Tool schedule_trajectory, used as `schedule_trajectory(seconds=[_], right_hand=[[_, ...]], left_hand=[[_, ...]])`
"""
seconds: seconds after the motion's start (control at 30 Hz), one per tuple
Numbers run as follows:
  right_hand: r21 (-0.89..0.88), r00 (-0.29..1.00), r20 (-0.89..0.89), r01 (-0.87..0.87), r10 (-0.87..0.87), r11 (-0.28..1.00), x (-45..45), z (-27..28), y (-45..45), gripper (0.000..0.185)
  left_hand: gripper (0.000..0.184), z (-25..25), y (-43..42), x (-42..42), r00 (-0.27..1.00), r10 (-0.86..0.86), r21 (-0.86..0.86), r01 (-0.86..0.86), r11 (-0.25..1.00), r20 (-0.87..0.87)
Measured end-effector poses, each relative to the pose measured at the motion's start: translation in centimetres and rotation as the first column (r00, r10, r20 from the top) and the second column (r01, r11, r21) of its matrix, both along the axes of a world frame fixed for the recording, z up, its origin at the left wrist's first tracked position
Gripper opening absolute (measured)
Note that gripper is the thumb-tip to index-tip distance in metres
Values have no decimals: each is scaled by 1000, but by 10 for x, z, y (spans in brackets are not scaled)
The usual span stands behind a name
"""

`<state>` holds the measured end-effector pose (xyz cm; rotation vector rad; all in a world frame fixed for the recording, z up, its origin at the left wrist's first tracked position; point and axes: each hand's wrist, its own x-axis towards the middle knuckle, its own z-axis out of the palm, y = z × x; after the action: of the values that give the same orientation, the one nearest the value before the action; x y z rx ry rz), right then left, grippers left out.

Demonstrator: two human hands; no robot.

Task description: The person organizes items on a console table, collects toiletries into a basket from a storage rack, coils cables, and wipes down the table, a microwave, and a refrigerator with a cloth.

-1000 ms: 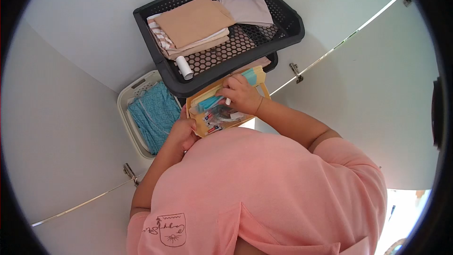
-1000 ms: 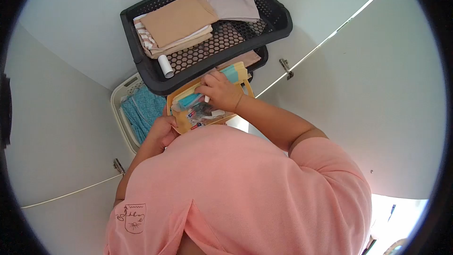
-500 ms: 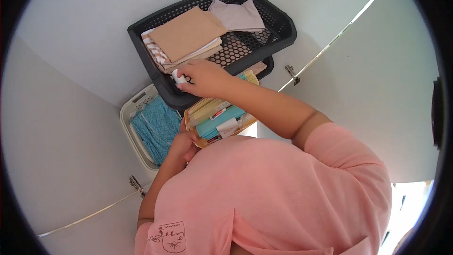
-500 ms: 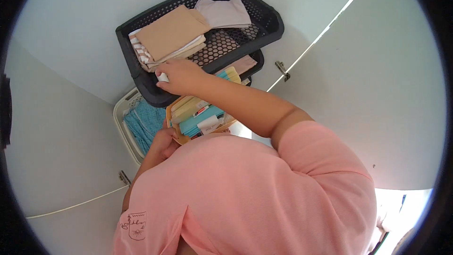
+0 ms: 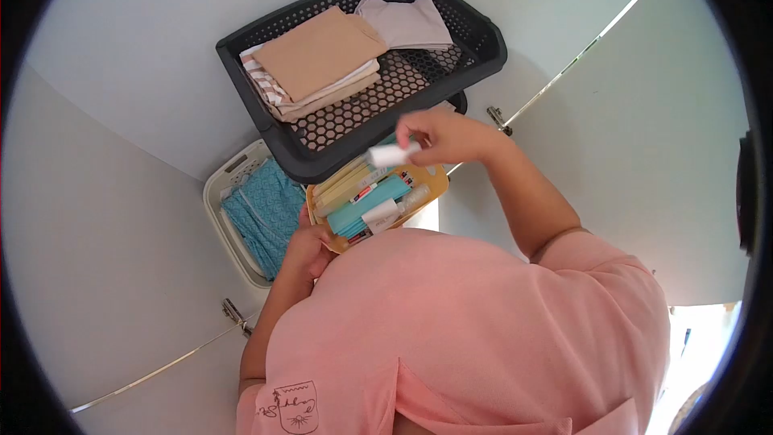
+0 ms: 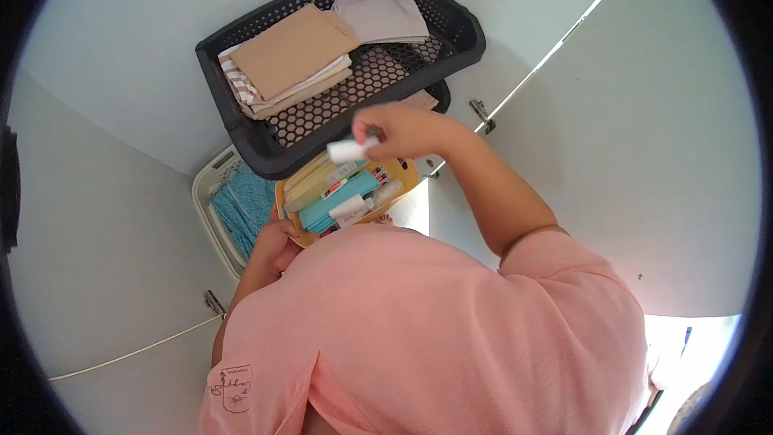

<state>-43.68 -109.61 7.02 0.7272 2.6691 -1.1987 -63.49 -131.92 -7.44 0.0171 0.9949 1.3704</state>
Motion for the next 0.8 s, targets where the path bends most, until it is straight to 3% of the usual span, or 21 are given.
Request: schedule_trajectory(seconds=[0.17, 0.2, 0.23, 0.37, 0.43, 0.53, 0.67, 0.73, 0.77, 0.8], right_hand=[[199, 990, -112, -62, 86, 978, 57, -46, 6, 33], [132, 983, 78, 154, -165, 979, 62, -46, 11, 38], [108, 881, 269, 374, -389, 921, 69, -45, 17, 44], [156, 822, 285, 468, -493, 870, 130, -92, 31, 66], [-114, 660, 477, 701, -580, 704, 142, -78, 10, 70], [-167, 620, 498, 754, -606, 635, 169, -63, 6, 69], [-66, 598, 473, 756, -647, 651, 184, -1, 10, 59], [67, 592, 304, 768, -746, 637, 182, 35, 4, 48], [63, 588, 293, 775, -754, 629, 181, 47, 4, 48], [34, 599, 152, 791, -786, 610, 180, 58, 5, 43]], left_hand=[[90, -12, 9, 5, 1000, -26, 14, 26, 1000, -6], [90, -14, 13, 6, 998, -54, -14, 54, 998, -14], [91, -12, 19, 7, 996, -83, -36, 82, 996, -25], [90, -2, 51, 21, 973, -218, -47, 214, 976, -77], [89, 4, 73, 28, 898, -440, -41, 440, 897, 5], [85, 20, 99, 46, 806, -591, 63, 588, 806, 36], [90, 87, 116, 54, 761, -648, 96, 648, 756, -32], [80, 124, 116, 45, 803, -593, 211, 590, 779, -59], [80, 143, 115, 42, 797, -600, 210, 600, 772, -70], [77, 161, 113, 37, 819, -555, 265, 573, 776, -146]])
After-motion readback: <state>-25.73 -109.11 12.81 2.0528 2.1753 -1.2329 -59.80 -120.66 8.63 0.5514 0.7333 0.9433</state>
